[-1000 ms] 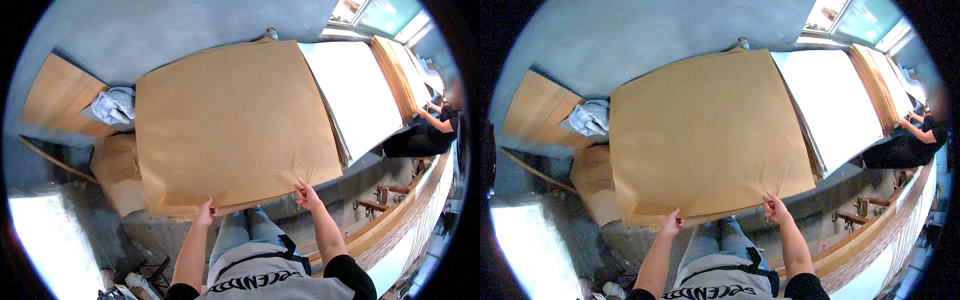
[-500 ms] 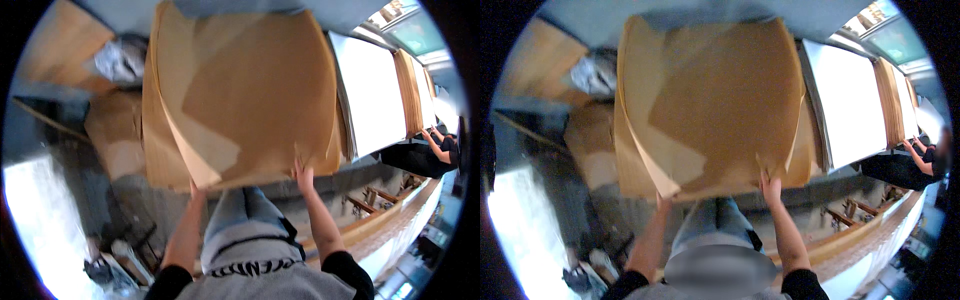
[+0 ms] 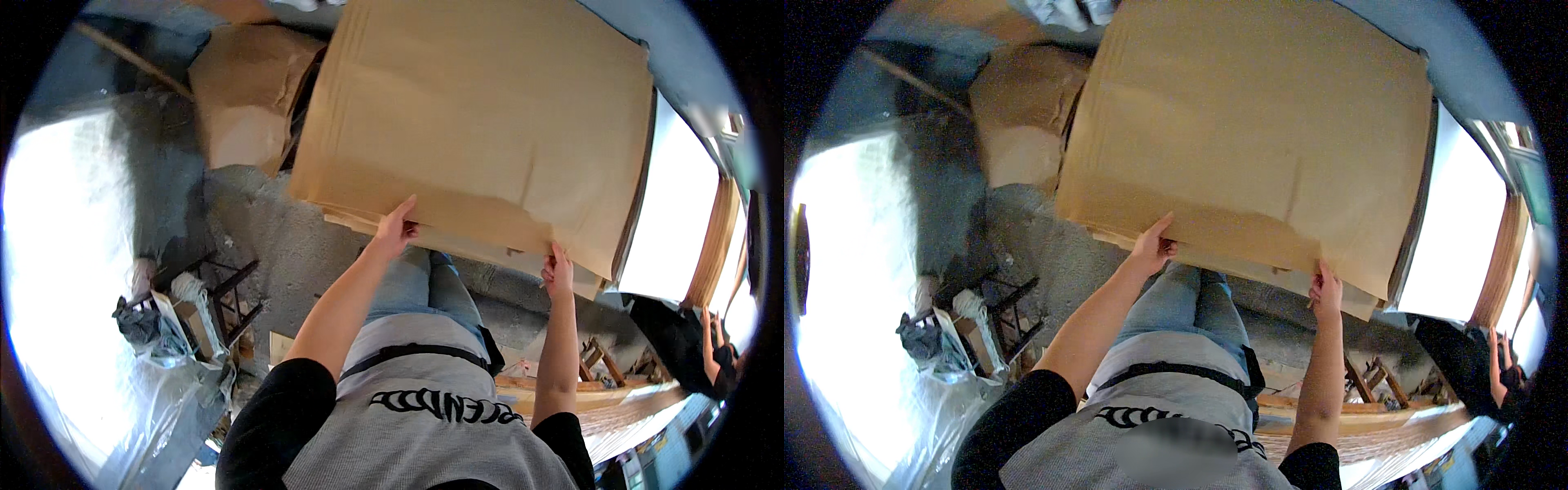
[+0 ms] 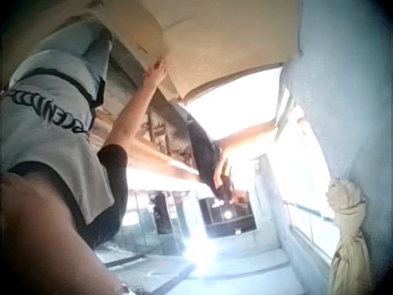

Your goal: The person repeatedly picks up a thin white sheet from a stack on a workbench, uses a thin stick to separate it from the sheet below, and places it on a separate pile. The process is repeated multiple times in a workshop environment.

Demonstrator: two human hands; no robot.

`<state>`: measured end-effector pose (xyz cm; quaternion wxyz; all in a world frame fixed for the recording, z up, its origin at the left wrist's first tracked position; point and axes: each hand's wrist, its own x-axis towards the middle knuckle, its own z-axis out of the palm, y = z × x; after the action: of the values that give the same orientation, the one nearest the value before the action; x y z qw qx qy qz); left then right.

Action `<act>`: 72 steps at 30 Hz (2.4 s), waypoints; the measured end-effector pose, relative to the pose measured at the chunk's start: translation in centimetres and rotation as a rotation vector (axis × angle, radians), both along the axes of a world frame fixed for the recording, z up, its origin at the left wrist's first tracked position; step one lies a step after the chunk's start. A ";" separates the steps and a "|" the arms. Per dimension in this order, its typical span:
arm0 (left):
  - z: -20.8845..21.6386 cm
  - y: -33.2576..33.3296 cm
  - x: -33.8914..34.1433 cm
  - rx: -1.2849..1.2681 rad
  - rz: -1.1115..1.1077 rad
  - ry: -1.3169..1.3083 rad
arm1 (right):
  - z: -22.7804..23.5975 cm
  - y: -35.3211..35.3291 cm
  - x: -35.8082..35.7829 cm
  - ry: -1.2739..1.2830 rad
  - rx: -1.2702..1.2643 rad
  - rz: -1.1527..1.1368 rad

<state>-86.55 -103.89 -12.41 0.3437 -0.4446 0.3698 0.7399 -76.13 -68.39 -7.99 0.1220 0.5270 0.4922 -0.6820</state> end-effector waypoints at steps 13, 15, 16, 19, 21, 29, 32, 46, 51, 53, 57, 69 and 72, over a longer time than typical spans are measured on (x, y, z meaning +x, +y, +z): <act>-1.7 -0.3 -0.1 -0.193 -0.046 -0.043 | -1.4 -0.9 2.0 -0.020 -0.090 -0.180; -1.6 -0.8 0.1 -0.283 -0.134 -0.074 | -2.2 -0.9 2.9 0.015 -0.135 -0.157; -2.5 -1.8 0.8 -0.099 -0.124 0.071 | -1.0 -1.8 2.5 -0.059 -0.086 -0.168; -1.6 -1.4 2.2 -0.182 -0.170 0.064 | -1.4 -1.7 5.1 0.017 -0.125 -0.215; -1.8 -0.9 2.9 -0.267 -0.231 0.030 | -3.4 -1.3 7.3 0.022 -0.152 -0.204; -1.8 -0.1 4.9 -0.317 -0.348 0.066 | -1.8 1.6 9.9 0.047 -0.132 -0.046; -1.3 -0.4 4.5 -0.386 -0.382 0.068 | -0.7 5.9 12.6 0.071 -0.098 0.064; 3.2 1.1 3.4 -0.650 -0.398 -0.005 | -6.8 30.3 18.8 -0.453 0.973 -0.011; 4.4 1.3 3.7 -0.697 -0.369 -0.031 | -8.0 32.1 18.2 -0.602 1.075 0.349; 5.2 2.4 4.1 -0.701 -0.362 -0.030 | -7.1 32.7 17.7 -0.570 1.107 0.372; 5.1 2.2 4.4 -0.668 -0.365 -0.031 | -5.3 34.5 17.6 -0.570 0.998 0.365; 4.2 0.9 5.3 -0.541 -0.337 0.022 | -1.2 37.3 16.5 -0.439 0.806 0.386; 3.2 0.5 5.5 -0.550 -0.333 0.021 | -3.0 38.4 18.3 -0.226 0.966 0.357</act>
<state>-81.10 -103.42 -9.21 0.3231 -0.4466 0.6269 0.5505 -57.79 -30.01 -10.97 0.0318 0.5013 0.8164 -0.2849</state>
